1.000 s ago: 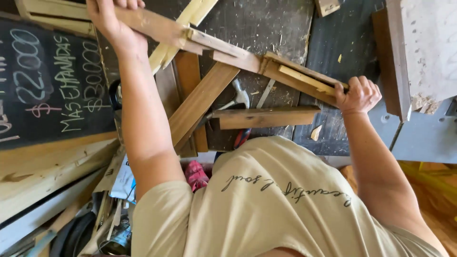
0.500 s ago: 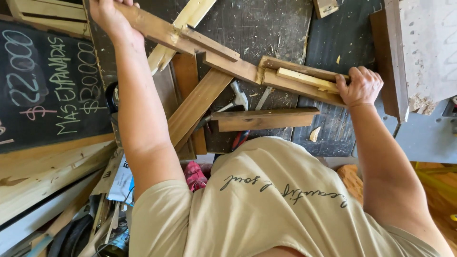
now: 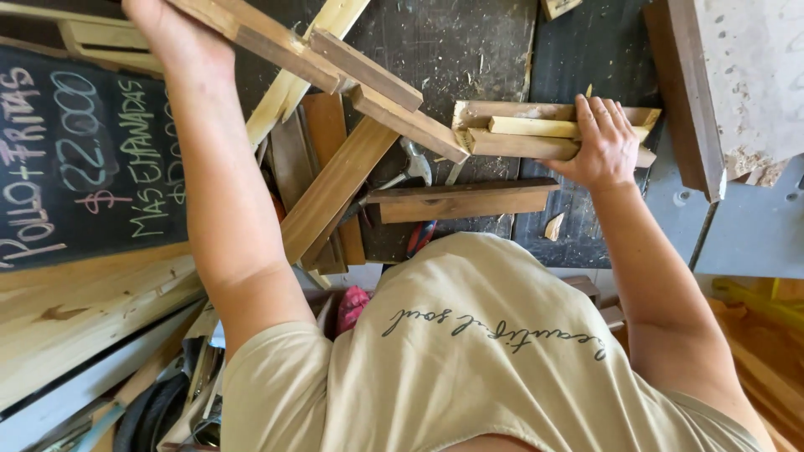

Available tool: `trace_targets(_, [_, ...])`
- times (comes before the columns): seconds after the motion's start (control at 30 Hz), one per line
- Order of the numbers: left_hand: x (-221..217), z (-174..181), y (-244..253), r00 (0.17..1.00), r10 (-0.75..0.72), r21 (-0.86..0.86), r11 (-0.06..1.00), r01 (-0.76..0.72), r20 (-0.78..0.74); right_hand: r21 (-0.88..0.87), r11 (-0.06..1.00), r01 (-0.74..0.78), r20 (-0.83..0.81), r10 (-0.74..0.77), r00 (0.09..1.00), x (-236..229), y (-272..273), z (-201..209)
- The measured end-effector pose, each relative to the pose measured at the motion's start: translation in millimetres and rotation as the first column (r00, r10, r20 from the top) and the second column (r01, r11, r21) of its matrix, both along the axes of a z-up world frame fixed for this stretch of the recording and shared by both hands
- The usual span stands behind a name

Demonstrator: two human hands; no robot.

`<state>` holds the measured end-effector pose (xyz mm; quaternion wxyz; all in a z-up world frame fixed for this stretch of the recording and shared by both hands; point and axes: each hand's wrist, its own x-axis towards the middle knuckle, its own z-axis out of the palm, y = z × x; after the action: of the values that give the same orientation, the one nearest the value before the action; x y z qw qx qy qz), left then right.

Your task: Disassembling wooden structures by prying boards apart and removing nails using a hammer and pliers.

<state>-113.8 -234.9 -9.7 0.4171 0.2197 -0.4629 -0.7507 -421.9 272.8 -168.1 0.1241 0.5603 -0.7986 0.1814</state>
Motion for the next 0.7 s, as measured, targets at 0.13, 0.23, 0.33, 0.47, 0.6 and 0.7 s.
trace_targets(0.13, [22,-2,-11,0.986,-0.15,-0.071,0.987,0.145,-0.078,0.066,0.995,-0.071,0.105,0.064,0.992,-5,-1,26])
trace_targets(0.23, [44,7,-2,0.972,-0.198,-0.123,0.976,0.183,-0.128,0.098,0.992,-0.081,0.168,0.064,0.984,1,-5,36])
trace_targets(0.33, [44,44,19,0.993,0.031,-0.051,0.998,-0.037,-0.115,0.118,0.989,-0.084,0.206,0.059,0.977,7,-12,39])
trace_targets(0.47, [28,113,61,0.797,0.603,0.1,0.791,-0.604,0.043,0.049,0.994,-0.099,0.156,0.09,0.984,21,-22,59])
trace_targets(0.6, [41,130,67,0.759,0.651,0.062,0.758,-0.649,-0.009,0.138,0.988,-0.065,0.281,0.024,0.959,24,-28,79])
trace_targets(0.7, [37,136,87,0.65,0.73,0.038,0.671,-0.741,-0.212,0.398,0.912,0.101,0.418,-0.278,0.865,29,-43,98])
